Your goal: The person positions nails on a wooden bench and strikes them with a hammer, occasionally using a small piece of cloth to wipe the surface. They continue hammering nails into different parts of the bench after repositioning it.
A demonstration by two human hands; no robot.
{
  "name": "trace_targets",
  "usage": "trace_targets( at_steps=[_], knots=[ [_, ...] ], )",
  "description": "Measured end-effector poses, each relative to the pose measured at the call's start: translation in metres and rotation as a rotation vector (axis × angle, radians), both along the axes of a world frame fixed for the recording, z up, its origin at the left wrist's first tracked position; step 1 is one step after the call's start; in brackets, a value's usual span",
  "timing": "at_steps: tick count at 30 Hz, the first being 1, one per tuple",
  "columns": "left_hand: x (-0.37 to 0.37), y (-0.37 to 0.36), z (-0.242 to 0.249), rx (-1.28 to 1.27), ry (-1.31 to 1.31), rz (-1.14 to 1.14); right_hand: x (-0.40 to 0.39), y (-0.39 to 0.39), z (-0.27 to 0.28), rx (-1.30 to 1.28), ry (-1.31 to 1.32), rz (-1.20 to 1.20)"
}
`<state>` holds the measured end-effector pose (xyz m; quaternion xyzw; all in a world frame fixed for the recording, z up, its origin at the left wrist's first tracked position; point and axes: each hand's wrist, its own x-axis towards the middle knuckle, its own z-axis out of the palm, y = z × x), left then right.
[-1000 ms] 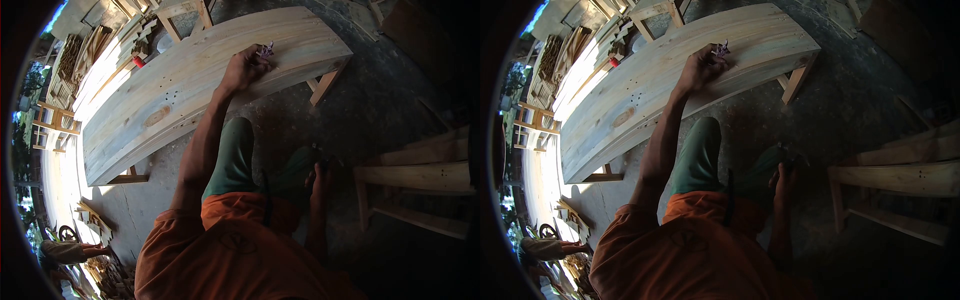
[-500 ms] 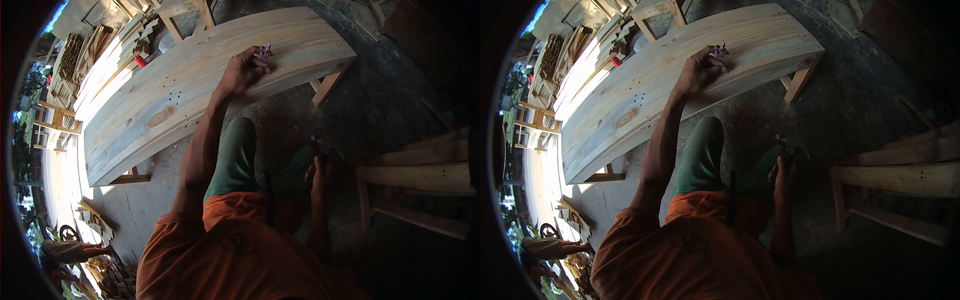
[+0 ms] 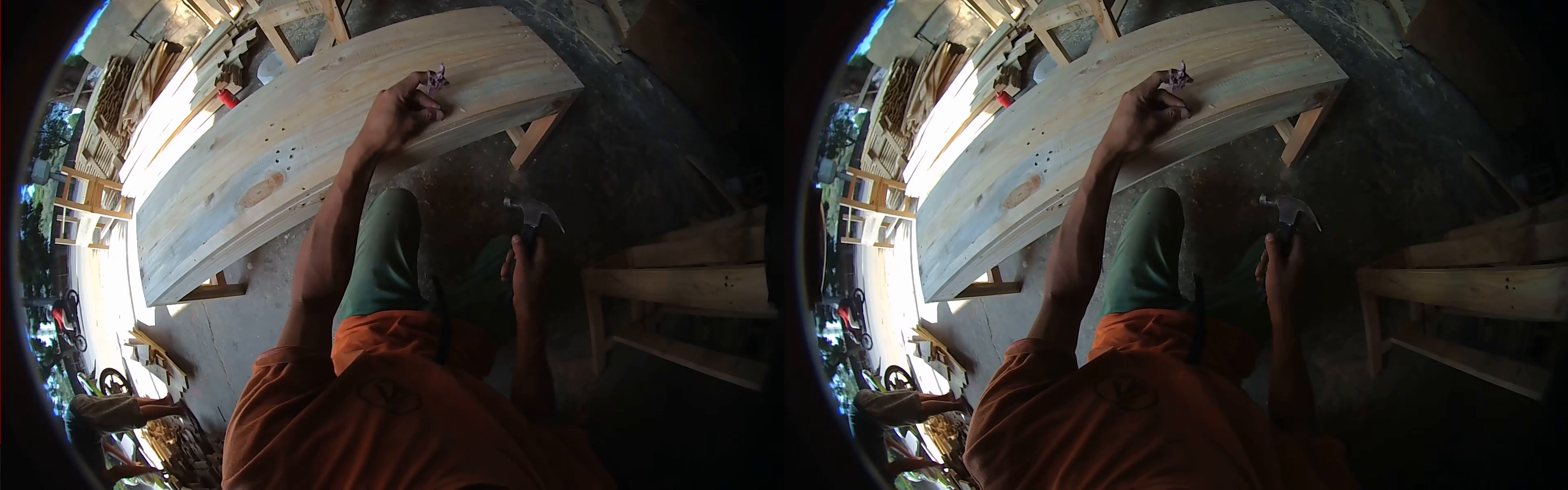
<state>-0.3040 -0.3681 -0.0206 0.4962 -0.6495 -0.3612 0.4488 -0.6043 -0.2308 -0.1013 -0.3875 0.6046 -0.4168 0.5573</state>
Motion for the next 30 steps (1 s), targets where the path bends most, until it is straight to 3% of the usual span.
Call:
trace_targets(
  at_steps=[4, 8, 14, 17, 21, 25, 27, 30],
  knots=[
    [-0.001, 0.002, 0.005, 0.003, -0.029, 0.005, 0.007, -0.035, 0.047, -0.136, 0.106, 0.120],
    [0.001, 0.000, 0.000, -0.018, -0.017, -0.002, 0.026, -0.075, 0.114, -0.394, 0.360, 0.396],
    [0.001, -0.001, 0.001, 0.002, 0.001, -0.005, 0.063, -0.120, 0.148, -0.753, 0.609, 0.551],
    [0.001, 0.003, 0.003, 0.010, -0.069, 0.028, 0.071, -0.135, 0.135, -0.744, 0.761, 0.625],
    [0.003, -0.001, -0.001, -0.032, -0.037, 0.026, 0.073, -0.136, 0.158, -0.673, 0.734, 0.650],
    [0.003, -0.001, -0.003, -0.078, -0.052, 0.027, 0.073, -0.137, 0.149, -0.790, 0.762, 0.546],
    [0.003, 0.002, -0.005, -0.084, -0.072, 0.027, 0.073, -0.141, 0.151, -0.810, 0.827, 0.681],
    [0.005, -0.003, -0.005, -0.083, -0.072, 0.031, 0.075, -0.132, 0.167, -0.815, 0.738, 0.565]
  ],
)
